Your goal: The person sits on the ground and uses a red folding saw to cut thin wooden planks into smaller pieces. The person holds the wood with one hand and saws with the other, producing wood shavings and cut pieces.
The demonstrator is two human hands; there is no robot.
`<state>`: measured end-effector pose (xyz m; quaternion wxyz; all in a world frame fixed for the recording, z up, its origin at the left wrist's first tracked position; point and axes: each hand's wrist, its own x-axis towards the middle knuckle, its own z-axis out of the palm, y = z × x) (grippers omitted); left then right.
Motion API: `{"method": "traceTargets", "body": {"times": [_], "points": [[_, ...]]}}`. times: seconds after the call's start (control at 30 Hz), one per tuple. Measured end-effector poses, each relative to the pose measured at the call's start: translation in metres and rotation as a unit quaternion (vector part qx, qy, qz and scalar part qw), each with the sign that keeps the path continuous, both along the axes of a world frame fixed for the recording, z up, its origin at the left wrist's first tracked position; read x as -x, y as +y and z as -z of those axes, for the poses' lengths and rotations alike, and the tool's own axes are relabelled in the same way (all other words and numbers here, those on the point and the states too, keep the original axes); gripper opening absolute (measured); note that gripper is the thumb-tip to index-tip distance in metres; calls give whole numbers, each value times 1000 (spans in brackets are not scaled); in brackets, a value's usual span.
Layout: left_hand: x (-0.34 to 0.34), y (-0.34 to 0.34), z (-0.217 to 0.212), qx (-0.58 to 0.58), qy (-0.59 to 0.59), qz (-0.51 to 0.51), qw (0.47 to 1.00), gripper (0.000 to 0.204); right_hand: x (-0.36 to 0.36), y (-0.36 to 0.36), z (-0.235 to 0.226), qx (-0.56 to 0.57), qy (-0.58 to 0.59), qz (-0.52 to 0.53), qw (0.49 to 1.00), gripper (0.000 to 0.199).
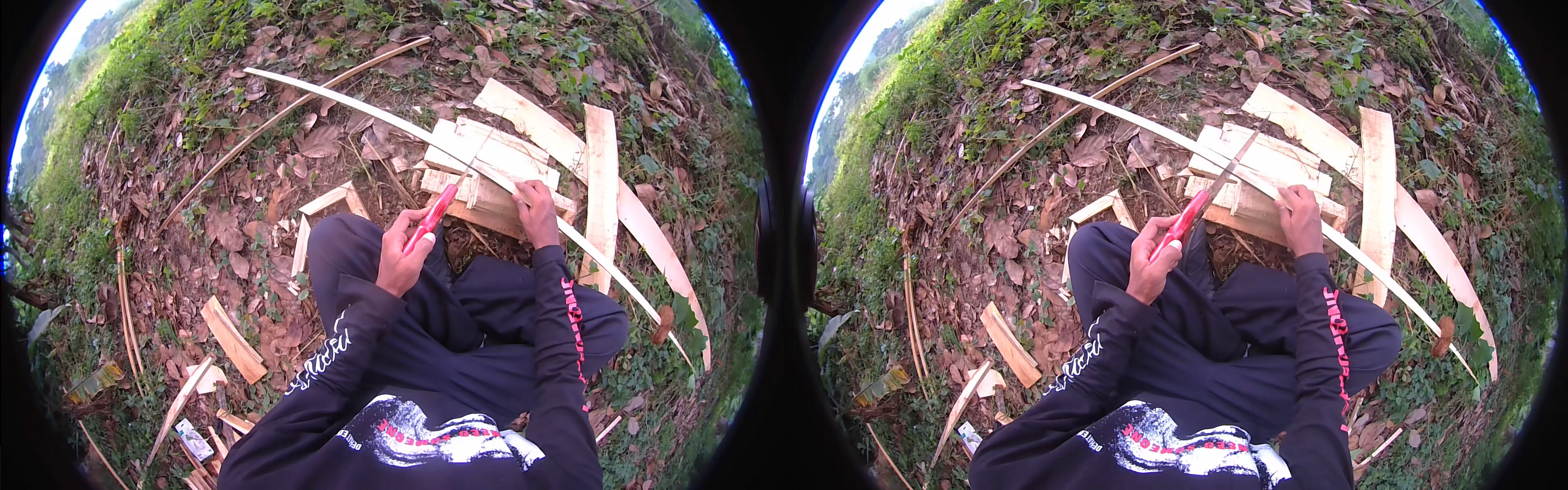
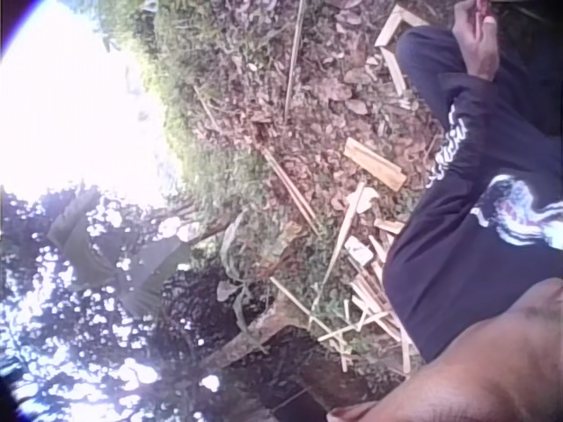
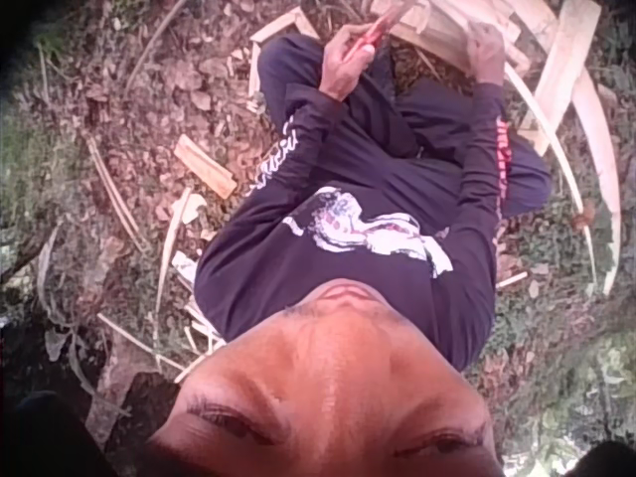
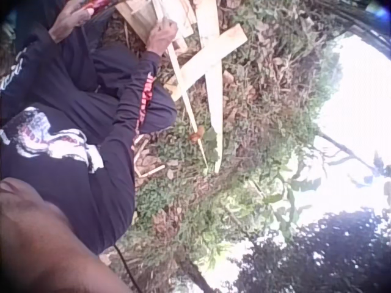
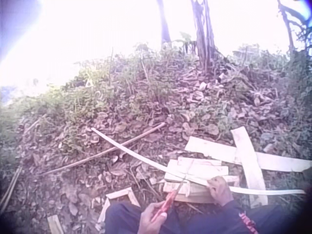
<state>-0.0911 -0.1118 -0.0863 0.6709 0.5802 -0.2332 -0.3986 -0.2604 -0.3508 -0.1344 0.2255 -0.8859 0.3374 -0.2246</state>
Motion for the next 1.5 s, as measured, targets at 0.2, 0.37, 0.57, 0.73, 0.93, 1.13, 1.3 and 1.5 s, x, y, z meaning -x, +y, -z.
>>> {"method": "traceTargets", "body": {"times": [0.2, 0.37, 0.57, 0.73, 0.93, 1.13, 1.3, 1.5], "points": [[4, 2, -4, -3, -4, 24, 1000, 39, -14, 2, 10, 41, 25, 23, 999, 27], [7, -1, -4, -15, -35, 11, 999, 36, -52, -8, 26, 128, 33, 155, 979, 34], [7, 1, -3, -4, -24, -6, 1000, 38, -87, -18, 30, -1, 237, 240, 941, 59], [12, -4, 5, -2, -40, 1, 999, 41, -85, -20, 29, -49, 293, 209, 932, 61], [12, -8, 7, -13, -41, 5, 999, 42, -88, -26, 22, -77, 295, 194, 932, 60], [24, -7, 11, 5, -27, -9, 1000, 39, -87, -33, 23, -87, 295, 179, 935, 60], [33, -6, 9, -21, -83, 17, 996, 43, -88, -32, 22, -82, 285, 183, 937, 58], [36, -4, 9, -14, -56, -7, 998, 42, -88, -29, 22, -57, 254, 207, 943, 49]]}}
